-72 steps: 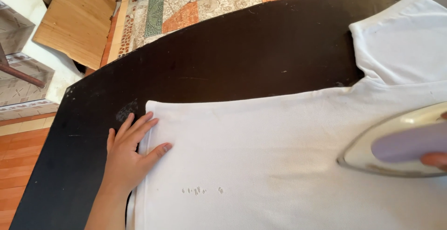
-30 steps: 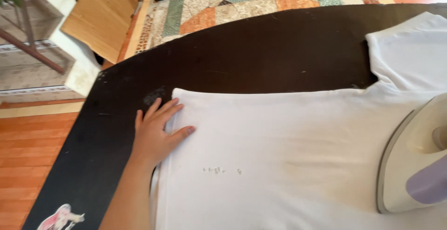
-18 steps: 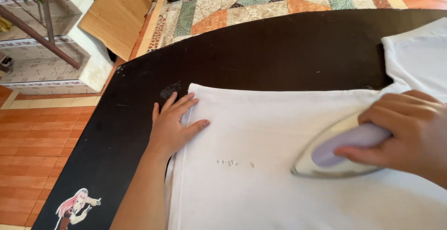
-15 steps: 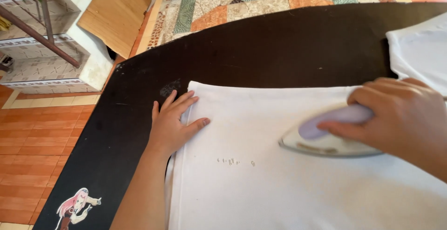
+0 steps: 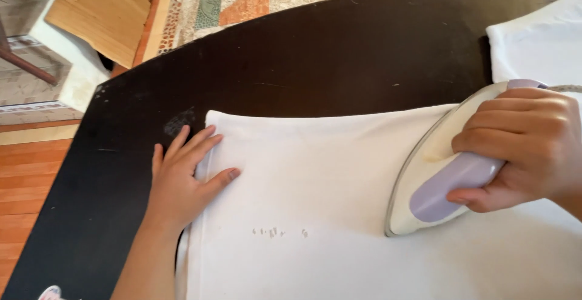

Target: The person irons a white shirt laid out on a dark table using a white and purple electric iron. The person uses their left hand to hold the shirt in place while moving the iron back and forth across the fabric with their right hand.

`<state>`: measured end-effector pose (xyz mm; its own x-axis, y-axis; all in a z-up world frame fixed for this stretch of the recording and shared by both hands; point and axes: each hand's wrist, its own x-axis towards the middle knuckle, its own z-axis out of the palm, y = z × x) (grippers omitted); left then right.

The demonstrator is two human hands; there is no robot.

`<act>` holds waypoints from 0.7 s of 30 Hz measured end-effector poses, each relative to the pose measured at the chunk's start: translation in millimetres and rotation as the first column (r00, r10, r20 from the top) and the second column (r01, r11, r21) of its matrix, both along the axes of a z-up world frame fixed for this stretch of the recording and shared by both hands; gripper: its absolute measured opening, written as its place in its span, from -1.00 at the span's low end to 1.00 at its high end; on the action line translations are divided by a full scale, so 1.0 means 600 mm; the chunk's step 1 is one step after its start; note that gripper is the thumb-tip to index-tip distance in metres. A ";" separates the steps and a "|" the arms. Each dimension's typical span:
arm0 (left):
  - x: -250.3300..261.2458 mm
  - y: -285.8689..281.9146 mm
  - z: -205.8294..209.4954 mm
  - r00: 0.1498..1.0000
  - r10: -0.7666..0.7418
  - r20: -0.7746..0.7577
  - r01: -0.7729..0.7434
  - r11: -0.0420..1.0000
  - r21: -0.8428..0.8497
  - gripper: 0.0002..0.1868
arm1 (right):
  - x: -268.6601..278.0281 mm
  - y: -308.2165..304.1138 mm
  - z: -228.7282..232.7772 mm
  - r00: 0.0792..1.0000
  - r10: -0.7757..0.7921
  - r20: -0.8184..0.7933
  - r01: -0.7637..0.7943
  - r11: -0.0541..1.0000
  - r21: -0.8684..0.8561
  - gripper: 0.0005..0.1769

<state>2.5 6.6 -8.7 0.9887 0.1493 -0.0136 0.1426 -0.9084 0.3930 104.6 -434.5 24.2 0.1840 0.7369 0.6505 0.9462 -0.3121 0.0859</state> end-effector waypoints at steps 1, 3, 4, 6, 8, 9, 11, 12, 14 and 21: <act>0.001 -0.001 -0.001 1.000 -0.004 -0.001 0.004 1.000 -0.002 -0.26 | -0.004 0.005 -0.004 1.000 -0.004 -0.001 0.004 1.000 -0.002 -0.37; 0.001 -0.002 0.001 1.000 0.014 -0.005 -0.014 1.000 -0.009 -0.26 | -0.013 0.016 -0.013 0.977 -0.207 0.053 0.202 0.976 0.080 -0.39; -0.002 -0.003 0.000 1.000 0.012 -0.008 -0.012 1.000 -0.006 -0.26 | -0.012 0.017 -0.015 0.977 -0.209 0.050 0.204 0.975 0.082 -0.39; 0.003 -0.003 0.001 0.998 0.032 -0.047 -0.031 0.999 0.005 -0.26 | -0.006 0.020 -0.022 0.966 -0.239 0.098 0.229 0.968 0.105 -0.37; 0.004 -0.002 -0.001 0.999 0.030 -0.039 -0.029 1.000 0.008 -0.26 | 0.001 0.019 -0.007 0.987 -0.132 0.087 0.124 0.988 0.093 -0.33; 0.004 -0.002 -0.002 0.999 0.038 -0.030 -0.038 0.999 0.005 -0.26 | 0.006 0.018 0.001 0.997 -0.013 0.077 0.007 0.997 0.079 -0.30; 0.004 0.001 -0.009 0.999 0.027 -0.030 -0.027 0.999 0.020 -0.25 | 0.003 0.014 0.000 0.998 -0.026 0.050 0.022 0.996 0.083 -0.32; 0.005 0.005 -0.010 0.999 0.024 -0.026 -0.023 0.999 0.034 -0.25 | 0.003 0.014 0.004 0.999 -0.033 0.028 0.030 0.996 0.086 -0.34; 0.006 0.006 -0.010 1.000 0.023 -0.005 -0.023 1.000 0.017 -0.26 | 0.006 0.013 -0.016 0.985 -0.156 0.077 0.148 0.984 0.096 -0.36; 0.007 0.009 -0.012 1.000 -0.001 0.017 0.000 1.000 0.025 -0.25 | 0.029 0.005 0.007 0.994 0.076 0.077 -0.078 0.996 0.033 -0.30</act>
